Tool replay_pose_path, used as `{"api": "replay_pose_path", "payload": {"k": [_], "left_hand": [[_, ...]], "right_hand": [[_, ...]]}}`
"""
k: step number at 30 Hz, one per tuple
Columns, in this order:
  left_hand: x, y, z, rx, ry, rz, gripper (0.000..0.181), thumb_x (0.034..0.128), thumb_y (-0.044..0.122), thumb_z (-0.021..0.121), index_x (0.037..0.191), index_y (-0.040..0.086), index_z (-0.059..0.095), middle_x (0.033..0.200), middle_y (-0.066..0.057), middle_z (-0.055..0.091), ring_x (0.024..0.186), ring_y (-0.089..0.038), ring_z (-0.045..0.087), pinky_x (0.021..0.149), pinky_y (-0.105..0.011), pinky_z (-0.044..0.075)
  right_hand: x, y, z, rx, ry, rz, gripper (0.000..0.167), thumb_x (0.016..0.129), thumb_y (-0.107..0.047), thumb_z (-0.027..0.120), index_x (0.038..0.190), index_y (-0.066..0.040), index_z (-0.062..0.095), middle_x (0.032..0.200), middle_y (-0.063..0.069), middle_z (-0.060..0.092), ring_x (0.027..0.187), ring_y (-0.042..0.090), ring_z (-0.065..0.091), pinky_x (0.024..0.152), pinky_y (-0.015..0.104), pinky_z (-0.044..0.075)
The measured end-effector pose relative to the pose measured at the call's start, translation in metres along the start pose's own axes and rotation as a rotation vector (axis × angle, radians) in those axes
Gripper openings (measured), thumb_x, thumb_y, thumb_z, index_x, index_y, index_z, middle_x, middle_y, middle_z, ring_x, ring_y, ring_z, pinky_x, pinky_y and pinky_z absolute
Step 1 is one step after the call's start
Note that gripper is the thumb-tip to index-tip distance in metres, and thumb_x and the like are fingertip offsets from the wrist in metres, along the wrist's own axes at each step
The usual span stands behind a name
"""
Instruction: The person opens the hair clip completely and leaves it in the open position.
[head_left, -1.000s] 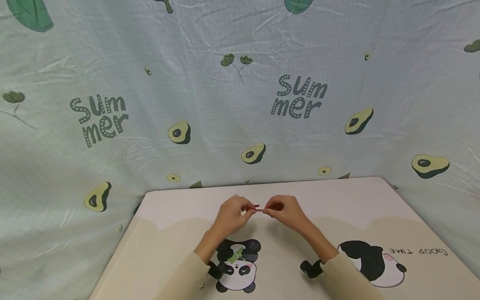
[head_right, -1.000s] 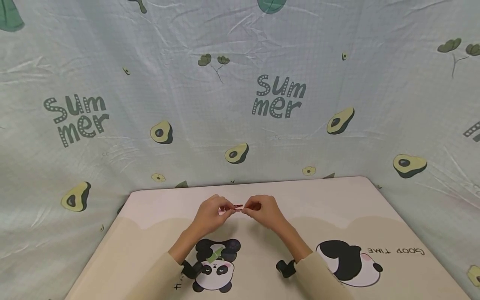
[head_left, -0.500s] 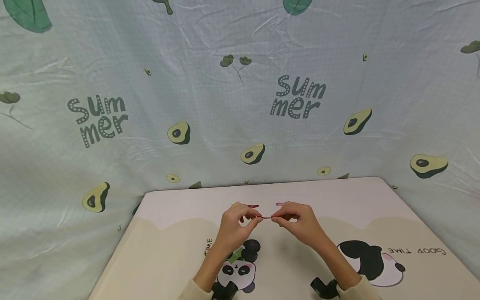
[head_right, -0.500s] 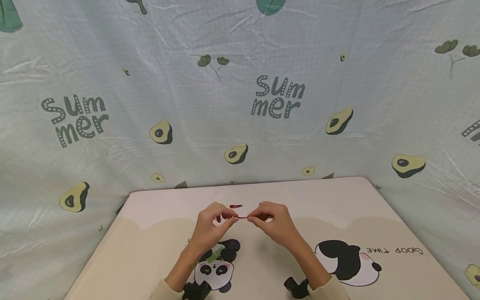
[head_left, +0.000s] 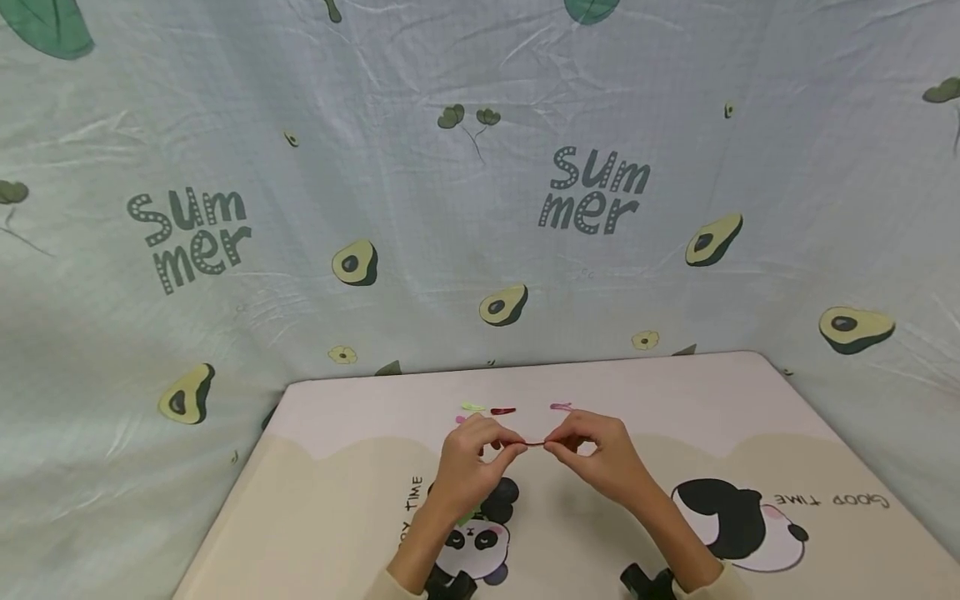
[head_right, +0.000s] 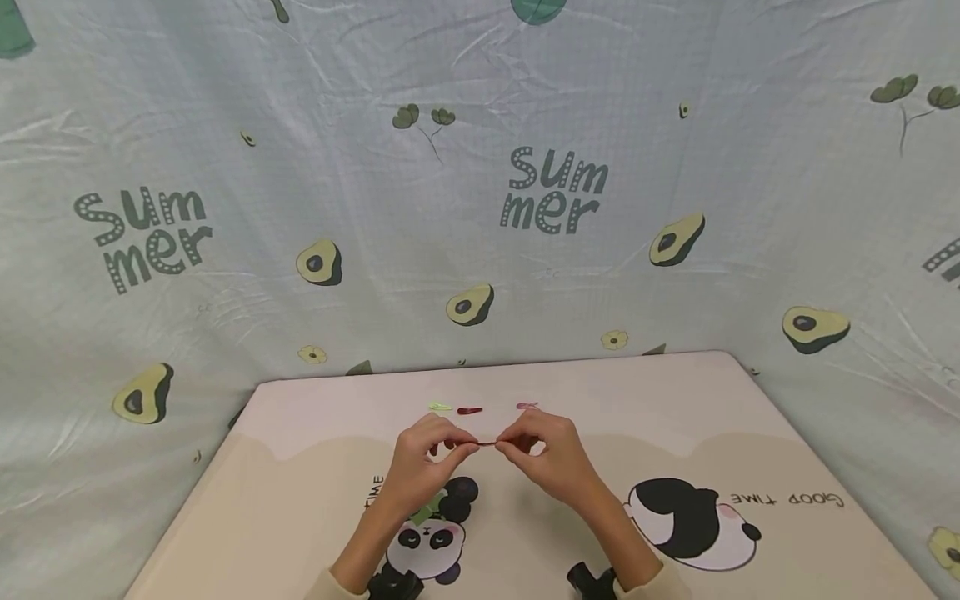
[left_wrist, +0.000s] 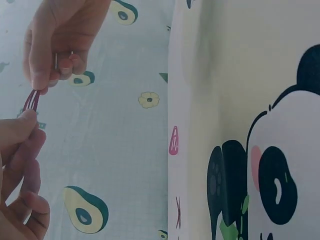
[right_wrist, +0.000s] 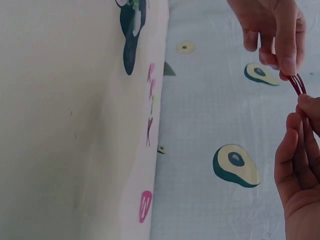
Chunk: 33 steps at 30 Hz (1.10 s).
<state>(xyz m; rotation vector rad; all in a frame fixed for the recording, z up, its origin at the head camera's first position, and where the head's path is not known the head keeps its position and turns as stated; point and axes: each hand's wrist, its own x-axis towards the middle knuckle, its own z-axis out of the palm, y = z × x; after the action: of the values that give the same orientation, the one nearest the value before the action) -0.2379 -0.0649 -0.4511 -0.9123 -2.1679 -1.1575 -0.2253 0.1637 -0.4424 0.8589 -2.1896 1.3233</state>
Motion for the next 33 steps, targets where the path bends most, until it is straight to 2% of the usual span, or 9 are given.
{"api": "replay_pose_path", "payload": {"k": [7, 14, 18, 22, 33], "left_hand": [[-0.003, 0.001, 0.001, 0.066, 0.049, 0.072, 0.007, 0.0839, 0.016, 0.085, 0.084, 0.018, 0.079, 0.077, 0.008, 0.074, 0.075, -0.006, 0.059, 0.069, -0.015, 0.046], [-0.007, -0.001, 0.004, 0.070, 0.127, 0.190, 0.012, 0.0797, 0.008, 0.086, 0.082, 0.016, 0.077, 0.075, 0.007, 0.073, 0.072, -0.007, 0.059, 0.068, -0.013, 0.045], [-0.007, 0.000, 0.006, 0.053, 0.163, 0.234, 0.015, 0.0778, 0.004, 0.086, 0.082, 0.015, 0.077, 0.074, 0.006, 0.073, 0.072, -0.009, 0.058, 0.068, -0.012, 0.045], [-0.007, 0.003, 0.008, 0.051, 0.186, 0.250, 0.016, 0.0773, 0.002, 0.086, 0.082, 0.014, 0.078, 0.075, 0.006, 0.073, 0.071, -0.009, 0.057, 0.067, -0.011, 0.045], [-0.006, 0.002, 0.007, 0.052, 0.201, 0.253, 0.014, 0.0784, 0.001, 0.085, 0.083, 0.012, 0.078, 0.075, 0.004, 0.074, 0.071, -0.010, 0.057, 0.066, -0.012, 0.045]], "right_hand": [[-0.004, -0.004, 0.003, -0.081, 0.028, -0.007, 0.019, 0.080, -0.003, 0.086, 0.089, -0.017, 0.078, 0.079, -0.006, 0.069, 0.068, 0.002, 0.060, 0.062, 0.025, 0.058], [-0.007, 0.001, 0.010, -0.072, 0.089, -0.127, 0.014, 0.079, 0.000, 0.086, 0.085, -0.008, 0.077, 0.073, -0.003, 0.066, 0.062, 0.006, 0.058, 0.057, 0.019, 0.053], [-0.008, 0.003, 0.013, -0.070, 0.130, -0.155, 0.021, 0.073, 0.007, 0.087, 0.084, -0.008, 0.077, 0.070, -0.002, 0.065, 0.059, 0.008, 0.056, 0.056, 0.016, 0.050], [-0.009, 0.002, 0.014, -0.076, 0.159, -0.158, 0.027, 0.070, 0.011, 0.087, 0.080, -0.011, 0.076, 0.068, -0.002, 0.064, 0.058, 0.008, 0.055, 0.054, 0.015, 0.048], [-0.013, -0.003, 0.023, -0.086, 0.227, -0.138, 0.028, 0.071, 0.010, 0.087, 0.075, -0.013, 0.073, 0.067, -0.001, 0.066, 0.056, 0.004, 0.054, 0.052, 0.015, 0.048]]}}
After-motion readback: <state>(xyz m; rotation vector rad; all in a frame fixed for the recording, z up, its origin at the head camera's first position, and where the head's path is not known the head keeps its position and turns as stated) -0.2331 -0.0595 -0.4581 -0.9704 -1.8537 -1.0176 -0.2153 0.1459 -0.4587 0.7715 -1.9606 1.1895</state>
